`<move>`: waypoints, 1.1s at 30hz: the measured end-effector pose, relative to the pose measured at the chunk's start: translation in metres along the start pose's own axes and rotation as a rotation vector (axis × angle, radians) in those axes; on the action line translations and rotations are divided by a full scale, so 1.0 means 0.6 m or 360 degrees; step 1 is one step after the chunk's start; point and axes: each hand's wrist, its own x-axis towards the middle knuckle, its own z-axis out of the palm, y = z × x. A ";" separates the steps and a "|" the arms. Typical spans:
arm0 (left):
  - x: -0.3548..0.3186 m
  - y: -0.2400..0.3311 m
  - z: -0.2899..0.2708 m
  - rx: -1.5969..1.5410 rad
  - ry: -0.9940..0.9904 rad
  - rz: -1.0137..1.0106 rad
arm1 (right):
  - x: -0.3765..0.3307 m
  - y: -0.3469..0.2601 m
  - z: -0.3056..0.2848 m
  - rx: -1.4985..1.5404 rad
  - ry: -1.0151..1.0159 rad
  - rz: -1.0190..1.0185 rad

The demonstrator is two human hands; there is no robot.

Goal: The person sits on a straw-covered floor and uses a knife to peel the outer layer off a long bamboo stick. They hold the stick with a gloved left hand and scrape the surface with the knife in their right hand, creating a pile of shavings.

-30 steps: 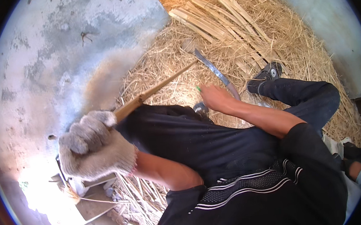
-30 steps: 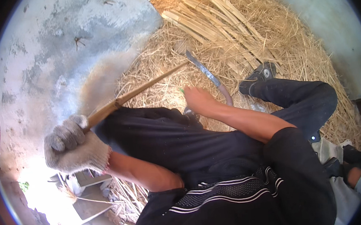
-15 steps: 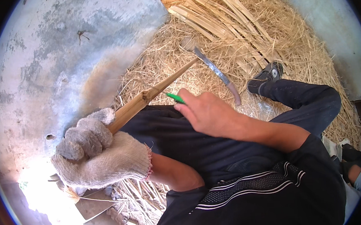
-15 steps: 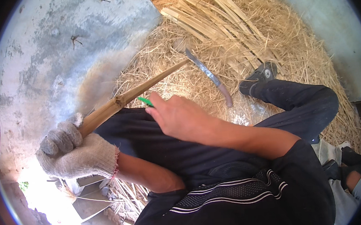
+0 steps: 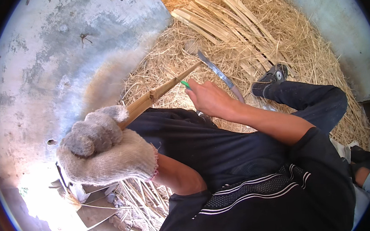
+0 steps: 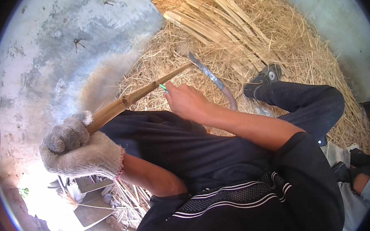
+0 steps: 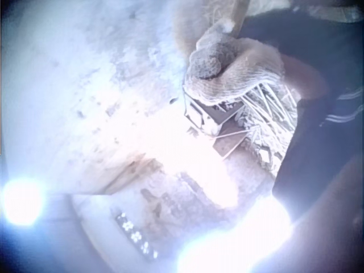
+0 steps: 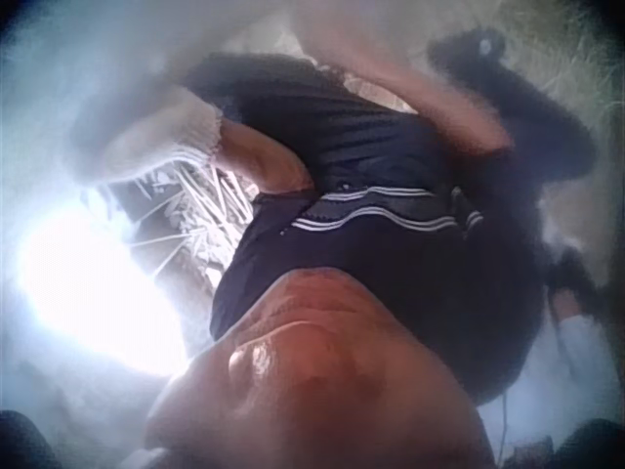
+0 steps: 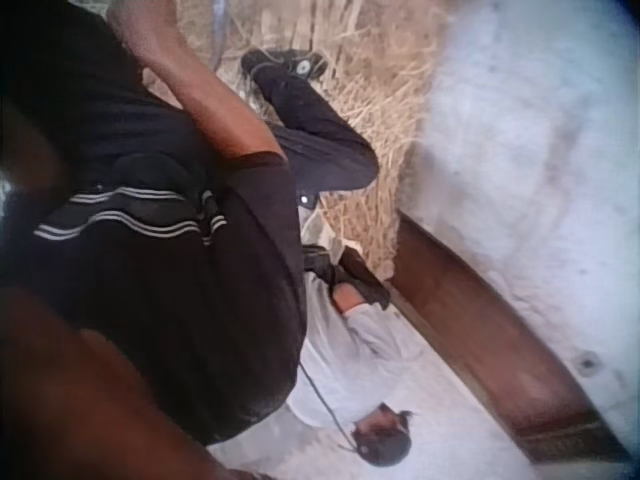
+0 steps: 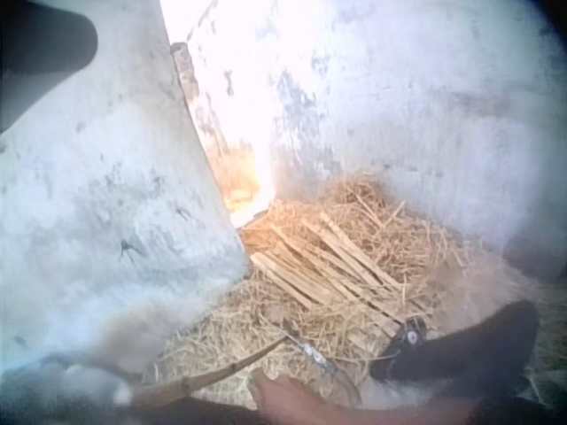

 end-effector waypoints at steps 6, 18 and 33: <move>0.000 0.010 0.007 0.0012 0.0091 -0.0037 | -0.023 -0.037 -0.001 0.0099 0.0000 -0.0131; 0.005 -0.001 0.002 -0.0084 -0.0030 -0.0065 | 0.004 0.011 0.021 0.0085 0.0153 -0.0215; 0.024 0.006 -0.027 -0.0071 -0.0004 -0.0191 | -0.013 -0.013 0.032 -0.0120 0.0126 -0.0503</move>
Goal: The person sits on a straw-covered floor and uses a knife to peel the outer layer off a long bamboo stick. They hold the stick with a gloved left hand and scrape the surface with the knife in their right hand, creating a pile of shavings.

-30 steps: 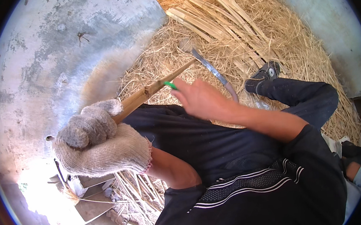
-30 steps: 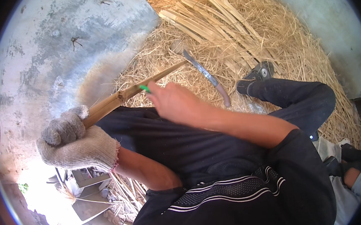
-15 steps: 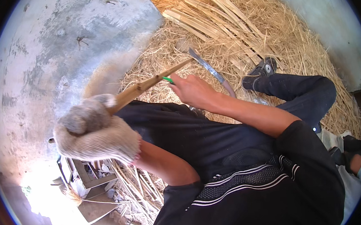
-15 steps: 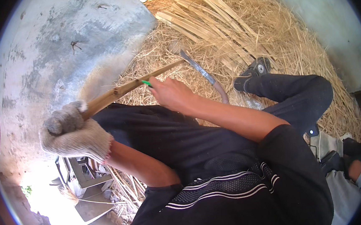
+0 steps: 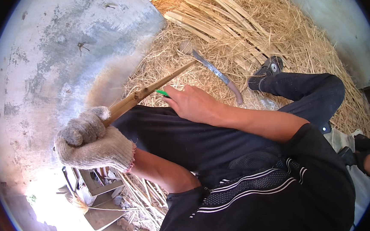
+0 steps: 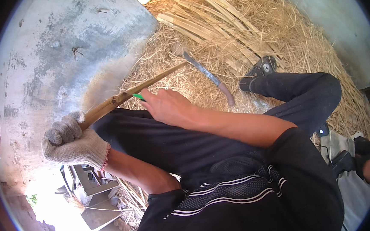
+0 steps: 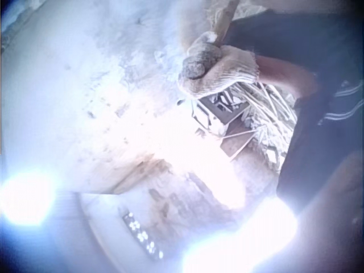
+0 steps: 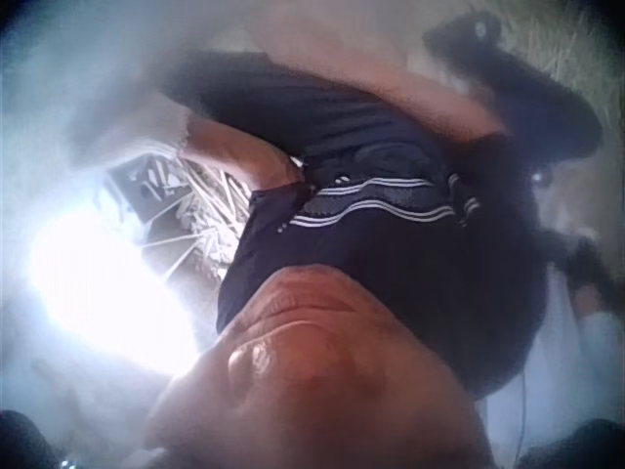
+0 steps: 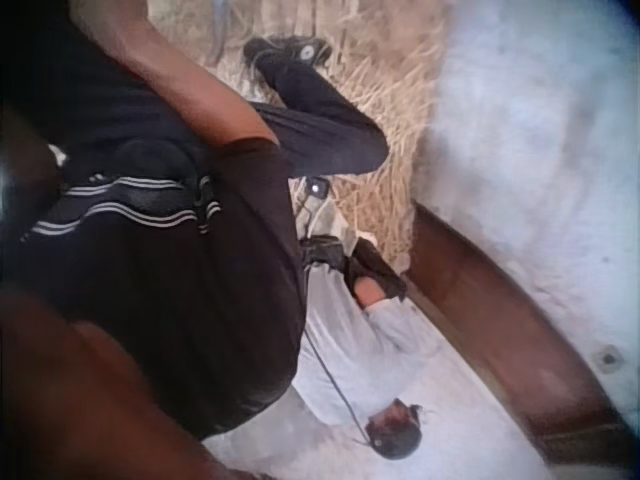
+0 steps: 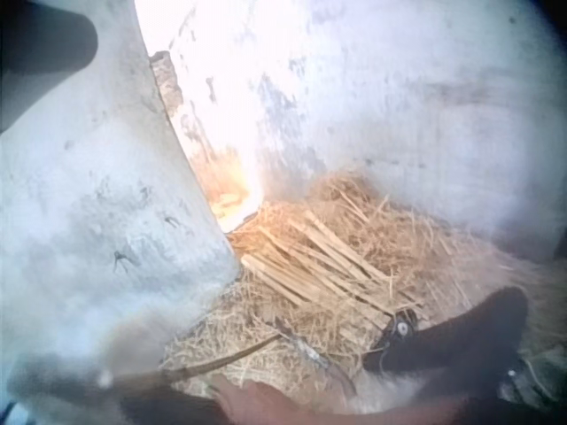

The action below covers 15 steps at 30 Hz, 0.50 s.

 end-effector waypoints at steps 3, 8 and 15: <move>0.004 -0.011 -0.001 -0.0042 -0.0152 0.0048 | -0.011 0.076 0.026 0.0153 -0.0305 0.0538; -0.003 0.002 0.006 -0.0049 -0.0035 0.0012 | 0.002 0.002 -0.026 0.0264 -0.0248 0.0444; -0.005 -0.010 0.024 -0.0056 -0.0122 0.0068 | -0.020 0.184 0.062 0.0002 -0.0245 0.0711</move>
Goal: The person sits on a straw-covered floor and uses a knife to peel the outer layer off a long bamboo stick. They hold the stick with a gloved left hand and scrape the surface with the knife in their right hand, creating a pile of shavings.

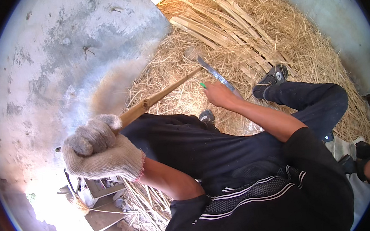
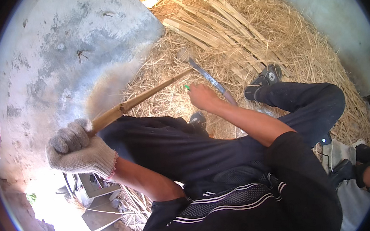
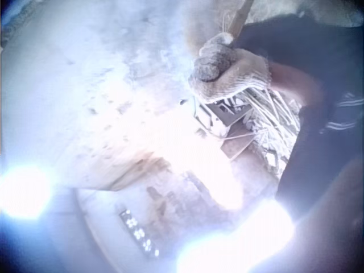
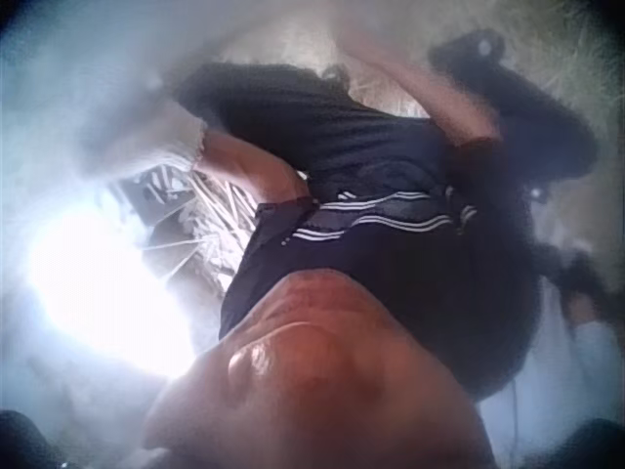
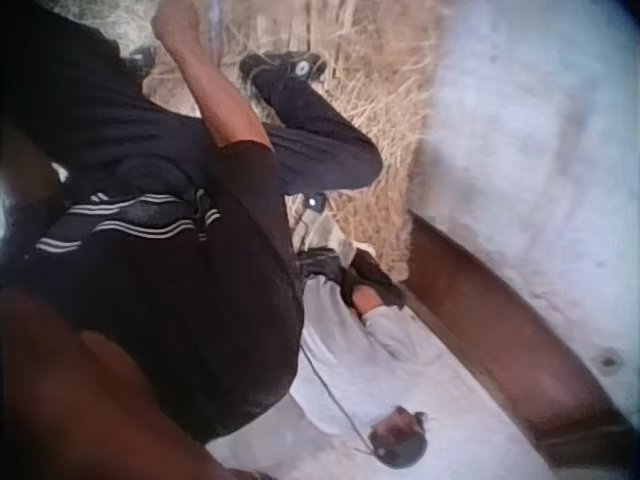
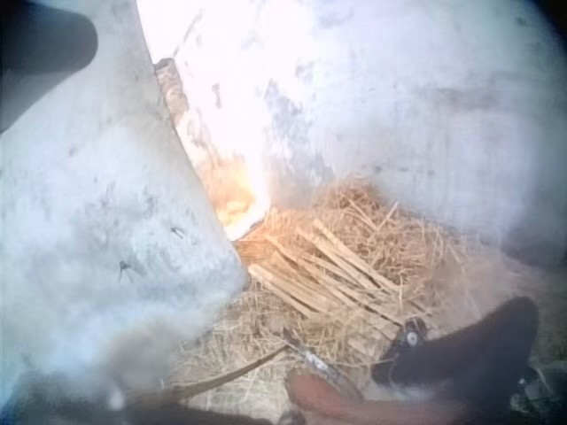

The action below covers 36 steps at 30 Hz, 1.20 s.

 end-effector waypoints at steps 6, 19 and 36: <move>-0.004 0.006 0.009 -0.0023 0.0069 -0.0024 | -0.055 -0.150 -0.100 0.0496 -0.0058 -0.0173; 0.012 0.014 -0.036 -0.0298 -0.0449 -0.0176 | -0.118 -0.246 -0.136 0.0277 -0.0022 -0.0360; 0.021 0.010 -0.042 -0.0240 -0.0334 -0.0141 | -0.064 -0.193 -0.077 0.0300 0.0107 -0.0428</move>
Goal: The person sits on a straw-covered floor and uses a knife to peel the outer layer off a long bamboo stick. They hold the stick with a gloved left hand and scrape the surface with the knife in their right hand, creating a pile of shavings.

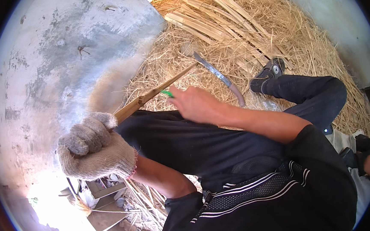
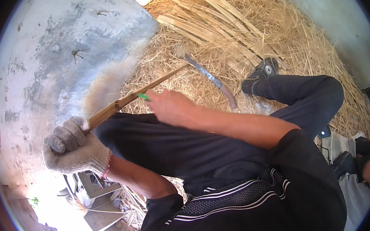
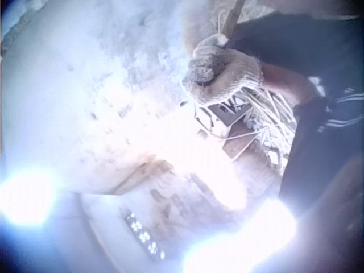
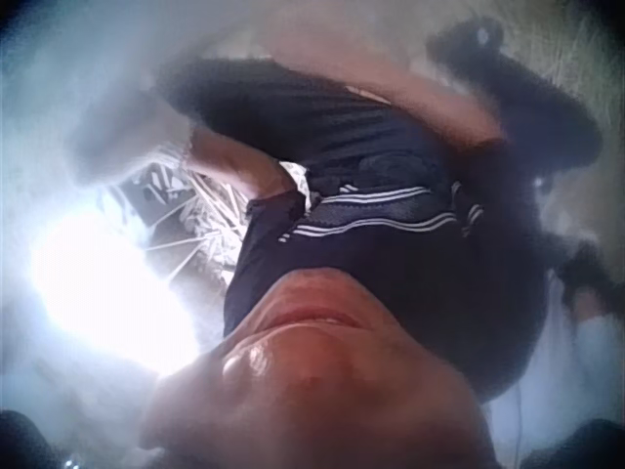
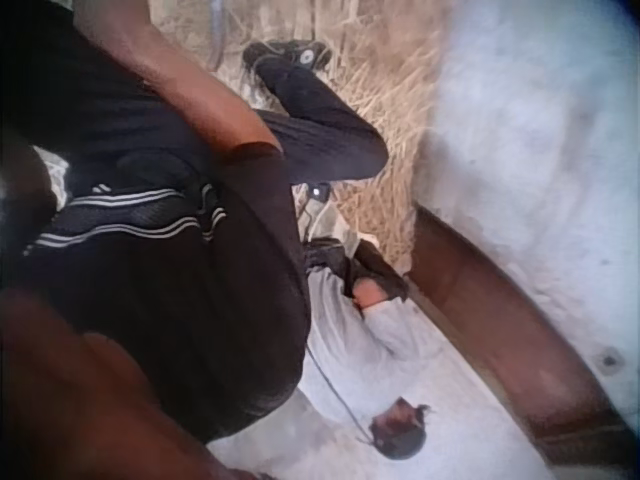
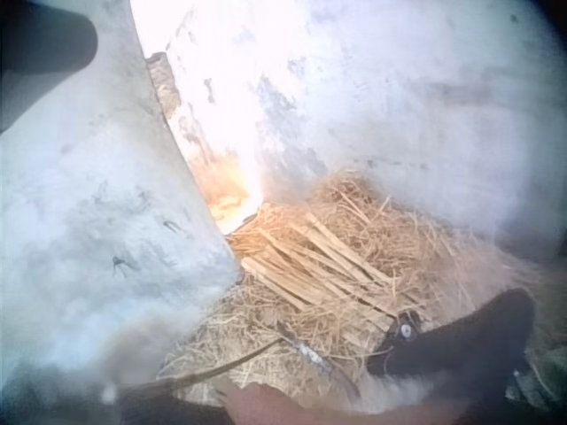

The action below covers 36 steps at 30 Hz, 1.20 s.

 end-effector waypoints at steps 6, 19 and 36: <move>0.003 -0.008 0.001 0.0145 0.0209 0.0037 | 0.013 0.073 0.030 -0.0083 0.0016 0.0234; 0.000 0.002 -0.012 0.0211 0.0263 0.0072 | 0.032 0.032 0.023 -0.0109 -0.0097 0.0060; -0.015 -0.002 0.017 0.0259 0.0283 0.0084 | -0.029 -0.064 -0.035 0.0180 -0.0089 -0.0061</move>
